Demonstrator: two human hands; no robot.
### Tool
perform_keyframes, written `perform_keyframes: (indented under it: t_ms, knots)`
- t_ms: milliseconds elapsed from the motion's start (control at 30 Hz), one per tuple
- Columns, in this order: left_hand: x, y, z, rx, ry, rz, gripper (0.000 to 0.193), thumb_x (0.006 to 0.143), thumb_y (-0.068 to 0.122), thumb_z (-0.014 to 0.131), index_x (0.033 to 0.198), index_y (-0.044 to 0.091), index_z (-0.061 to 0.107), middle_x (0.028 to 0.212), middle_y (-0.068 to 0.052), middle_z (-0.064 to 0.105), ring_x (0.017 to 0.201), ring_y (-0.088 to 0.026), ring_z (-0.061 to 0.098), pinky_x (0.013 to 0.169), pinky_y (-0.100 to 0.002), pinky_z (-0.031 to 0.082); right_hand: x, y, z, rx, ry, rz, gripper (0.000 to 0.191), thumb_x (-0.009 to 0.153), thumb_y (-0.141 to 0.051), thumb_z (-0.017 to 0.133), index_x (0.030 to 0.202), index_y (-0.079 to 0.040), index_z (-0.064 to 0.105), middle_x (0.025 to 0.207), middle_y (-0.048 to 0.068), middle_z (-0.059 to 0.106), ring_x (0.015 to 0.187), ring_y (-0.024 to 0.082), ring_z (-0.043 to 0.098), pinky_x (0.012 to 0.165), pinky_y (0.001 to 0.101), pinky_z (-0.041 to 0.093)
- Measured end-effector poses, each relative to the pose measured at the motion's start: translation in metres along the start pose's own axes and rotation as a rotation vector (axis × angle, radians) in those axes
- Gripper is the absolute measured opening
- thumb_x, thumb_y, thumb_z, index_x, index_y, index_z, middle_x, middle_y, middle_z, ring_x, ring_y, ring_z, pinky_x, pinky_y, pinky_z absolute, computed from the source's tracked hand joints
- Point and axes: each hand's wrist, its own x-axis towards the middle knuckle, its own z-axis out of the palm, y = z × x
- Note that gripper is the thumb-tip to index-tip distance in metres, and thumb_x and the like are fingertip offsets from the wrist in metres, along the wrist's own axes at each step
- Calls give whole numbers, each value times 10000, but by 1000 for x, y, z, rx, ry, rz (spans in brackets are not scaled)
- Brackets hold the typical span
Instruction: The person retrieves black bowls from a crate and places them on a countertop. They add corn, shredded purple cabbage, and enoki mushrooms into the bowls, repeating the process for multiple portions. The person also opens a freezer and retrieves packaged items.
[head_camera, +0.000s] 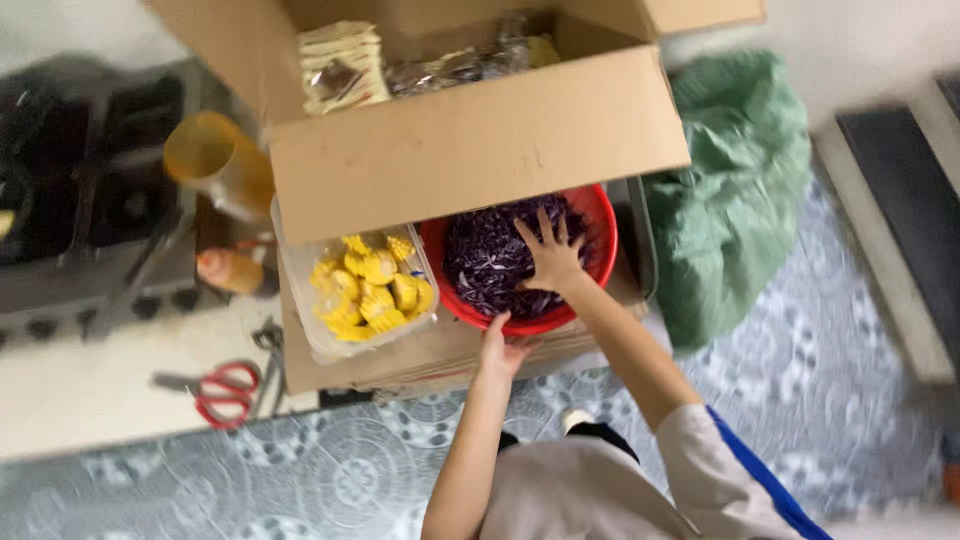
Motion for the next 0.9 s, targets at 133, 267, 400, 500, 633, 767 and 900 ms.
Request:
perform_keyframes:
  t_ms: [133, 267, 400, 500, 633, 767, 900]
  knots:
    - [19, 7, 14, -74, -63, 99, 479, 819, 96, 597, 1281, 118, 471, 1241, -142, 583, 1159, -402, 601, 914, -662, 534, 19, 8, 6, -127, -48, -48, 1178, 644, -439, 925, 1579, -377, 212, 1630, 164, 174, 1448, 520, 259, 1036, 726, 372]
    - [14, -4, 14, -99, -26, 182, 458, 812, 16, 537, 1267, 53, 495, 1195, -175, 613, 1130, -409, 629, 898, -647, 561, 21, 23, 16, -219, 84, -233, 918, 696, -307, 874, 1498, -277, 429, 1462, 195, 461, 1241, 490, 550, 875, 522, 583]
    - [-6, -26, -5, -63, 8, 201, 467, 799, -7, 524, 1265, 28, 504, 1130, -181, 645, 1036, -405, 679, 822, -617, 581, 13, 39, 9, -215, 119, -420, 713, 713, -199, 824, 1377, -172, 565, 1290, 204, 612, 1059, 434, 684, 810, 470, 608]
    - [-19, -40, -21, 11, 15, 301, 443, 841, 19, 569, 1278, 48, 506, 1069, -183, 642, 892, -389, 688, 702, -571, 583, 1, 44, -1, -218, 105, -533, 677, 693, -225, 825, 1321, -141, 586, 1212, 208, 645, 998, 417, 703, 832, 481, 594]
    - [-39, -61, -53, -42, -1, 285, 351, 850, 13, 536, 1194, -55, 514, 1039, -238, 667, 837, -428, 746, 674, -570, 613, -25, 39, -6, -213, 20, -638, 670, 705, -233, 811, 1324, -115, 585, 1203, 220, 649, 966, 390, 720, 797, 482, 604]
    - [-61, -80, -84, 41, 84, 296, 292, 897, 34, 564, 1161, -88, 537, 1053, -254, 674, 849, -432, 734, 675, -566, 664, -63, 23, -7, -307, -128, -682, 681, 752, -298, 814, 1357, -128, 553, 1266, 210, 627, 1001, 385, 718, 802, 487, 607]
    - [-99, -96, -104, -17, 145, 275, 290, 863, 25, 559, 1149, -20, 533, 1058, -198, 681, 876, -401, 747, 697, -584, 664, -100, -2, -13, -370, -164, -757, 994, 669, -380, 897, 1472, -96, 384, 1348, 239, 498, 1086, 438, 644, 811, 490, 599]
